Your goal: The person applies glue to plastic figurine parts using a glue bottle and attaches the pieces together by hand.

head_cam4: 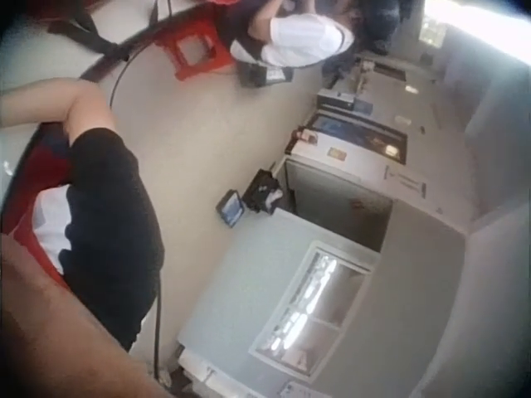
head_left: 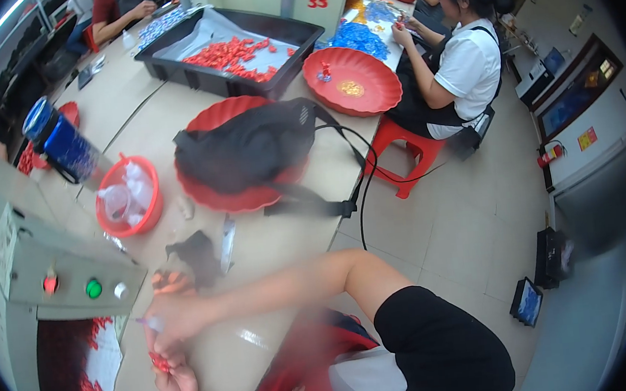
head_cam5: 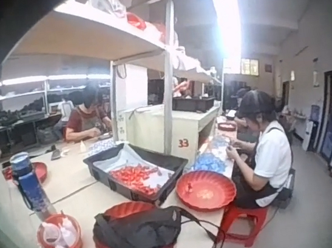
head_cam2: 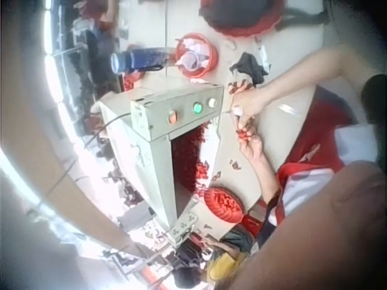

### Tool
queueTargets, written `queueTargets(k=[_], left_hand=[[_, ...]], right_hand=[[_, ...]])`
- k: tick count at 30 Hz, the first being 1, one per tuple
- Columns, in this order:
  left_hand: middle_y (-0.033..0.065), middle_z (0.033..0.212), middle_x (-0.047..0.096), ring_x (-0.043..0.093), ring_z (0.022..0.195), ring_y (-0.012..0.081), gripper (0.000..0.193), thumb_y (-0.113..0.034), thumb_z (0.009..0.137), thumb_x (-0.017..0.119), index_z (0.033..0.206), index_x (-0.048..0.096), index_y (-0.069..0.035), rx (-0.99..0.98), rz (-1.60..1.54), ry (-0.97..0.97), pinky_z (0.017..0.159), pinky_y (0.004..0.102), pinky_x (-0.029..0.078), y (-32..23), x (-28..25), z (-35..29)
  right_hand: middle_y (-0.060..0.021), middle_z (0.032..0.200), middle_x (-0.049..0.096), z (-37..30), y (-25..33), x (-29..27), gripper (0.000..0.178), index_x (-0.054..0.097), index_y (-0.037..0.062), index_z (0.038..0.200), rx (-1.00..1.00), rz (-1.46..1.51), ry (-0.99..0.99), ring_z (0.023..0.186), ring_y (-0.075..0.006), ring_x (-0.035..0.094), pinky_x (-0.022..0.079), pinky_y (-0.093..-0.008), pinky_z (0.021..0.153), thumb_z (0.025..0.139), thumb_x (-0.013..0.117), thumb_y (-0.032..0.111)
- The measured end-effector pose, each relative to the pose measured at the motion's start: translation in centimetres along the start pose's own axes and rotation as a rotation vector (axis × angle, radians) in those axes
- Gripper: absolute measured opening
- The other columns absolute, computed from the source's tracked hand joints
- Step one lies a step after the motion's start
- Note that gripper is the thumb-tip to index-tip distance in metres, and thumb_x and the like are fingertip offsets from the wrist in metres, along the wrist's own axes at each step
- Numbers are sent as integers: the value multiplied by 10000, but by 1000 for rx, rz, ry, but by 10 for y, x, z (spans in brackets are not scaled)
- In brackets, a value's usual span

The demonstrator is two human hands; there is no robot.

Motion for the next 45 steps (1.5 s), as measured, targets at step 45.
queueTargets(k=[45], left_hand=[[50,835,498,472,714,148,587,-77,663,767,1115,404,11,266,587,-260,605,189,421,5,-66,87]], right_hand=[[-75,690,641,-38,25,-128,93,632,-2,645,-239,125,-42,631,-173,619,485,-282,587,571,669,40]])
Point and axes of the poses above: each hand's wrist, its own z-axis towards the middle knuckle, its own x-axis out of the palm, y = z × x, the point moved 8 cm from there along z, towards the middle knuckle
